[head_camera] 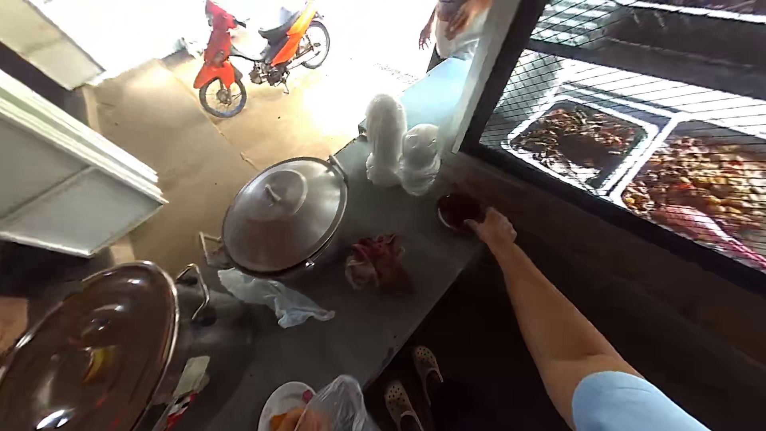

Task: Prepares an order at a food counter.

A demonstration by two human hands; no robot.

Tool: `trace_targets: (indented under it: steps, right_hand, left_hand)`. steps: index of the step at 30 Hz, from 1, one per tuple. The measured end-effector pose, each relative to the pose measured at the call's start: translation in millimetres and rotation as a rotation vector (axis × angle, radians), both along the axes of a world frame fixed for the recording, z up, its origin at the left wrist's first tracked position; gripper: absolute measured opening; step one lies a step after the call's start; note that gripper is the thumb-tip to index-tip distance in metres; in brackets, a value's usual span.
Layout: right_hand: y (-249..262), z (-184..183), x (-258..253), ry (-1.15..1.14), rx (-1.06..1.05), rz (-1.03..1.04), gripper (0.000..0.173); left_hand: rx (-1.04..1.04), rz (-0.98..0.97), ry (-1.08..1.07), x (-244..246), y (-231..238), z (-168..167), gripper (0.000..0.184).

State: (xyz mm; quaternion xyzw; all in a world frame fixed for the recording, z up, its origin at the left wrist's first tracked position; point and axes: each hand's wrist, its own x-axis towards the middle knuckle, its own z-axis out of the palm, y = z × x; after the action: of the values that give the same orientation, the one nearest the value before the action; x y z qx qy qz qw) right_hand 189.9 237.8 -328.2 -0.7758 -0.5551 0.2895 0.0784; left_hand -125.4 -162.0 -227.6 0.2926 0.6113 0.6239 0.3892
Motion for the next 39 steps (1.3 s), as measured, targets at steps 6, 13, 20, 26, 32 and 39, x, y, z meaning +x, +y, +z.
trace_targets:
  steps: [6,13,20,26,32,39]
  right_hand:
    - [-34.1,-31.0,71.7,0.818,0.178,-0.217,0.037]
    - [-180.0,-59.4,189.1,0.048,-0.213,0.059,0.034]
    - [-212.7,19.7,181.5,0.269,0.348,-0.069,0.027]
    - [-224.5,90.9,79.9,0.717,0.275,0.148,0.063]
    - [-215.0,72.2,55.7,0.783,-0.071,0.218,0.082]
    - [-228.8,43.6,43.3,0.819,-0.048,0.105,0.023]
  left_hand:
    - [0.006,-0.220,0.050,40.3,78.0,4.0,0.029]
    - [0.143,-0.208,0.456,70.7,166.3,-8.3,0.011]
    - [0.427,-0.456,1.068,129.7,226.5,-42.9,0.015]
    - [0.328,-0.483,0.827,161.1,209.1,-78.1,0.021]
    - [0.463,-0.696,0.697,136.8,181.0,-87.0,0.022]
    - [0.557,-0.683,0.881,112.5,154.0,-97.3,0.021]
